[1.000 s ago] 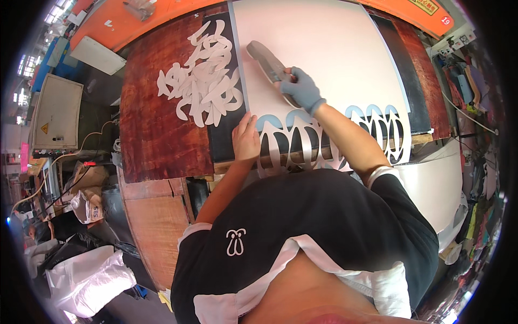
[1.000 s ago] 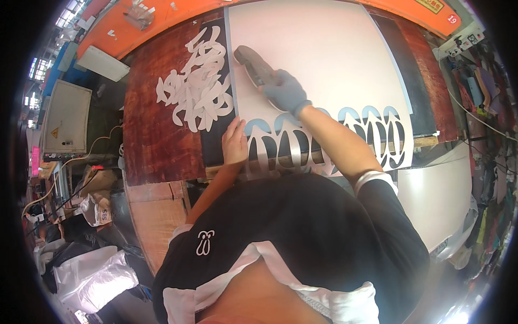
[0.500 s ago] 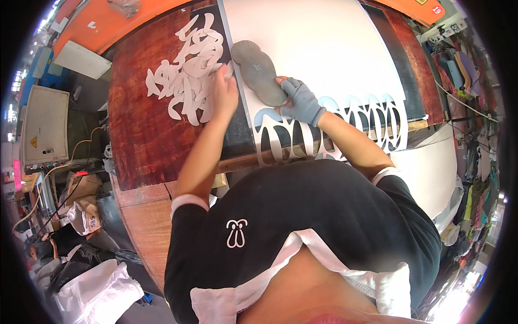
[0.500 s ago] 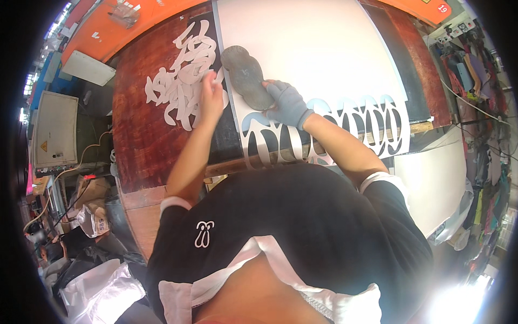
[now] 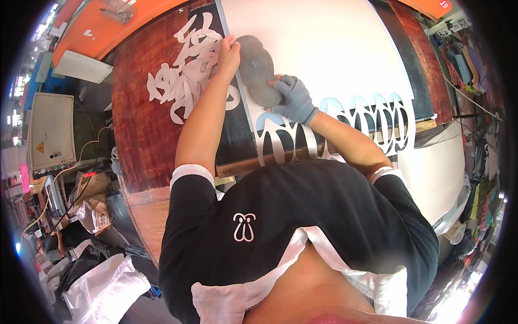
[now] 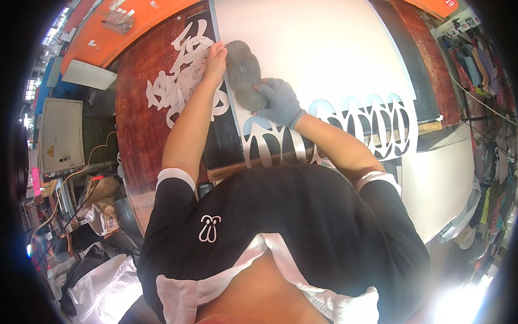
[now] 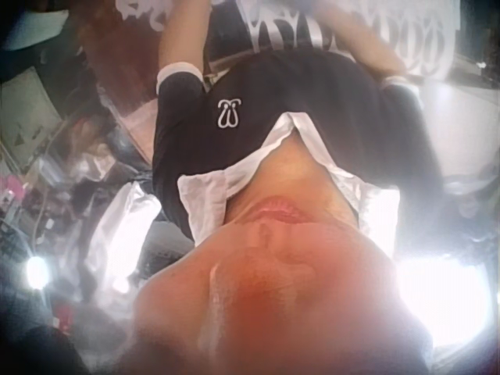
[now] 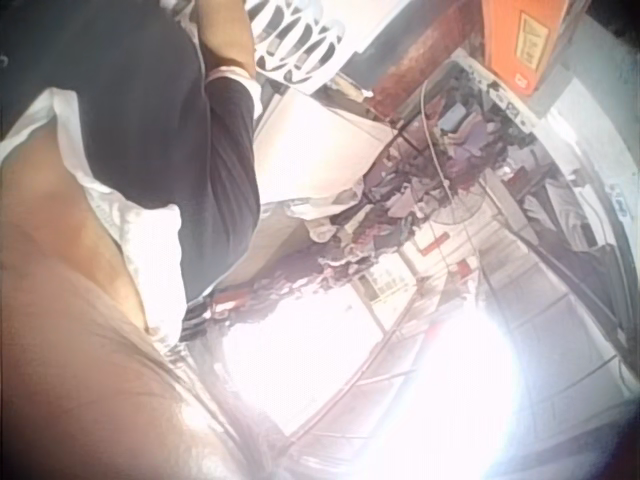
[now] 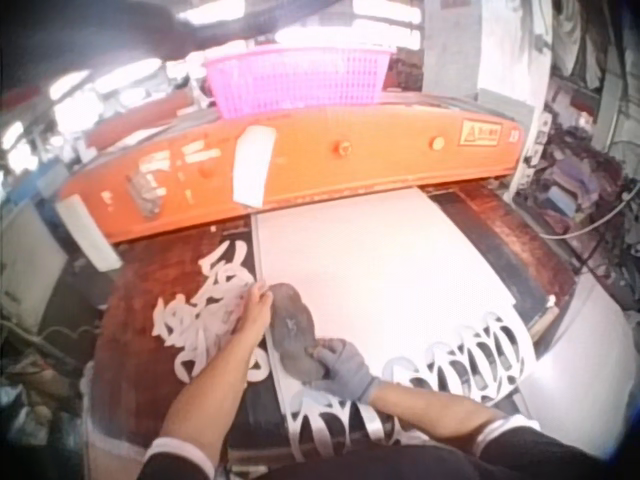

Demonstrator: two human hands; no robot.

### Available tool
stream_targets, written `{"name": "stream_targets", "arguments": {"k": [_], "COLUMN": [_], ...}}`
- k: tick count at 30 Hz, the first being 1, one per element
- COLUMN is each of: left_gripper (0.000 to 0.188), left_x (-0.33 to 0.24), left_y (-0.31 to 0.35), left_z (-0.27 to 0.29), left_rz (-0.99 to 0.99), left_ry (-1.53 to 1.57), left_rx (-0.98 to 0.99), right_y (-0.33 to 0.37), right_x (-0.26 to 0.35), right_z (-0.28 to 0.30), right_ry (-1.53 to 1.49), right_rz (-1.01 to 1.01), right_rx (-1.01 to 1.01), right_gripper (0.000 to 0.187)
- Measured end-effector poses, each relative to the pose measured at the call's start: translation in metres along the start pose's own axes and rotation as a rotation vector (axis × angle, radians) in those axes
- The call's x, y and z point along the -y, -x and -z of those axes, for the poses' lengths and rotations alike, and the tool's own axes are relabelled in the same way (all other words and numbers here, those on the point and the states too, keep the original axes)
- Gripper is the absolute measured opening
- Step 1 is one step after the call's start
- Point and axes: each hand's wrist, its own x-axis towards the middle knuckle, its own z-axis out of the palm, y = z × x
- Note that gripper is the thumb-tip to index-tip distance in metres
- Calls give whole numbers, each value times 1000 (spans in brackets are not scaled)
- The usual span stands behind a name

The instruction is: The person selects a sheet of blue patterned stickers and places a white vinyl sheet on a cutting machine. They use a squeegee to press the sheet, then peel away excess vinyl to reveal the cut pattern. The person repeats the process with another sheet, weeding the vinyl and aligning the cut pieces.

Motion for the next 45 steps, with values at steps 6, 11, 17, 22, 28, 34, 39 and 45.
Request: {"name": "stream_targets", "arguments": {"k": [6, 11, 17, 22, 28, 34, 39, 45], "left_gripper": [38, 41, 38, 37, 21, 9, 19, 33], "left_x": [-2, -10, -11, -18, -20, 11, 6, -5], "left_y": [-4, -7, -6, 44, 229, 294, 302, 309], "left_z": [12, 17, 13, 34, 74, 63, 60, 43], "left_rz": [107, 167, 125, -56, -167, -751, -722, -608], "left_ry": [158, 210, 168, 36, -210, -738, -835, -817], "left_rx": [89, 140, 55, 8, 4, -14, -111, -291], "right_y": [2, 1, 0, 26, 152, 210, 214, 236], "right_x": [1, 2, -1, -9, -42, -72, -55, -66], "right_z": [-1, 0, -2, 31, 138, 124, 138, 159], "right_ry": [26, 30, 46, 93, 488, 611, 545, 380], "right_rz": [45, 30, 44, 135, -250, -237, -100, -13], "right_rx": [-49, -33, 20, -91, -349, -473, -551, -544], "right_gripper": [68, 70, 72, 67, 30, 26, 21, 27]}}
